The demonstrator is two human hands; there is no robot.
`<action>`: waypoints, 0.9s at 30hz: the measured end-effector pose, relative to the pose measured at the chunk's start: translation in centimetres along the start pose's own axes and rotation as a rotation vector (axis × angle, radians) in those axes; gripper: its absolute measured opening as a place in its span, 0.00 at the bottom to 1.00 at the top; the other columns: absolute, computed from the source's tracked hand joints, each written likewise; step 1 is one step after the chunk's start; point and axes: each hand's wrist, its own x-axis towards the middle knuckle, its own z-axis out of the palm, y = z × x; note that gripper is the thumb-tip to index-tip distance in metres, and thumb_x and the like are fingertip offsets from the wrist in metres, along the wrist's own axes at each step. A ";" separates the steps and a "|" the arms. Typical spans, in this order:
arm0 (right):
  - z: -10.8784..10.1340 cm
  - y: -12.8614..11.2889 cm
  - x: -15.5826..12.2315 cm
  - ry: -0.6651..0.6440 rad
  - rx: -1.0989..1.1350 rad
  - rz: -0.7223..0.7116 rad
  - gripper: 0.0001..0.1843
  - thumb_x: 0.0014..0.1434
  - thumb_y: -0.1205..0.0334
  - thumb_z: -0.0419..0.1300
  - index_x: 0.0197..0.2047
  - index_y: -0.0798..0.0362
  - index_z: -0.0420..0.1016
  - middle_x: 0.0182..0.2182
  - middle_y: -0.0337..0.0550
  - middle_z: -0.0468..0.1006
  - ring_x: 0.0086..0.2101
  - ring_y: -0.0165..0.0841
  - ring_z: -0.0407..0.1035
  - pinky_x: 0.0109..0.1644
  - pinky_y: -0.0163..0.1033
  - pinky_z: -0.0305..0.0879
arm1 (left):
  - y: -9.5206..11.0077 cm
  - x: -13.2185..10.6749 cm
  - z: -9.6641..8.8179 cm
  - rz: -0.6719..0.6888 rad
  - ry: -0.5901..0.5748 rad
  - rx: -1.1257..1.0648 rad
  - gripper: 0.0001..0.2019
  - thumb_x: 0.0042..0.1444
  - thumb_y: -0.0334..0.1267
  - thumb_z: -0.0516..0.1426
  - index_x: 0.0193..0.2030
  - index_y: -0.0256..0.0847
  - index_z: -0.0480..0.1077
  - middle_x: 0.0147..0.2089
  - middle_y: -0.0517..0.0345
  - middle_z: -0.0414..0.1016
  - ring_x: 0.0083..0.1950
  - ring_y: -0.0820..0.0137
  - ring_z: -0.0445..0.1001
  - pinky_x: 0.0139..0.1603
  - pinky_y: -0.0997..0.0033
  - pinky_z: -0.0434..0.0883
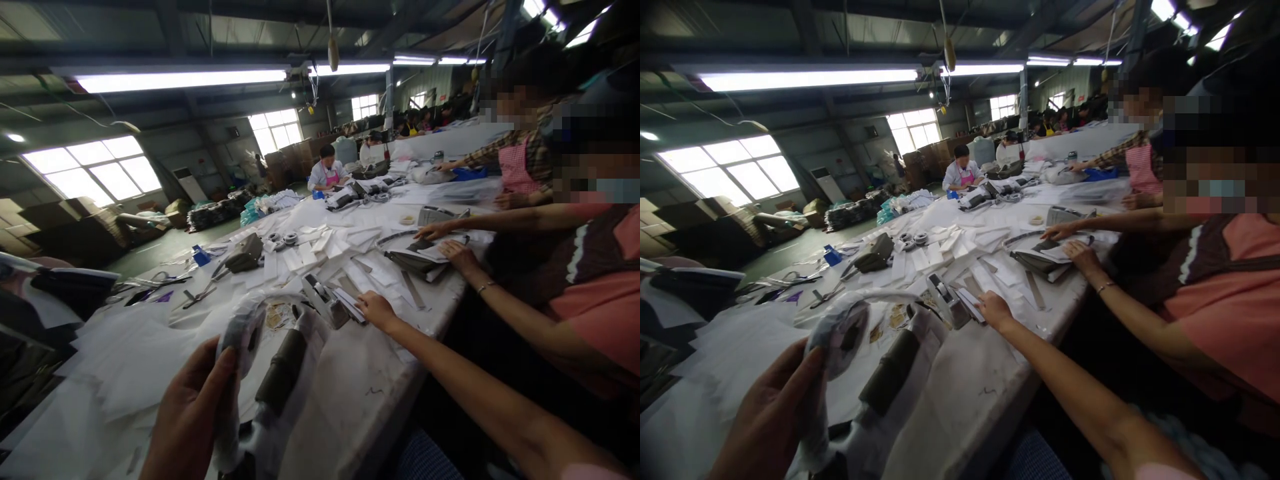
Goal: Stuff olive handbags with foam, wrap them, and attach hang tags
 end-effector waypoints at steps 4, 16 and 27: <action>2.5 0.1 1.9 -0.110 -0.125 0.080 0.16 0.66 0.56 0.61 0.53 0.56 0.72 0.51 0.48 0.75 0.47 0.38 0.72 0.51 0.49 0.72 | -0.9 -0.5 0.3 -0.114 0.007 -0.051 0.33 0.45 0.58 0.67 0.55 0.44 0.72 0.49 0.56 0.80 0.49 0.60 0.77 0.41 0.76 0.75; 2.9 0.8 2.4 -0.123 -0.171 0.110 0.15 0.67 0.55 0.59 0.53 0.55 0.73 0.51 0.48 0.75 0.48 0.38 0.72 0.53 0.50 0.72 | -3.9 -0.4 -0.2 -0.223 0.046 -0.017 0.32 0.45 0.59 0.67 0.54 0.45 0.73 0.49 0.58 0.81 0.54 0.60 0.76 0.44 0.79 0.73; -3.5 -1.7 -3.8 0.010 0.356 -0.017 0.20 0.67 0.53 0.53 0.54 0.53 0.78 0.44 0.46 0.83 0.44 0.37 0.76 0.46 0.37 0.71 | -3.8 -0.5 -0.6 -0.141 -0.095 -0.087 0.28 0.54 0.54 0.64 0.59 0.45 0.71 0.55 0.56 0.78 0.57 0.60 0.73 0.57 0.70 0.69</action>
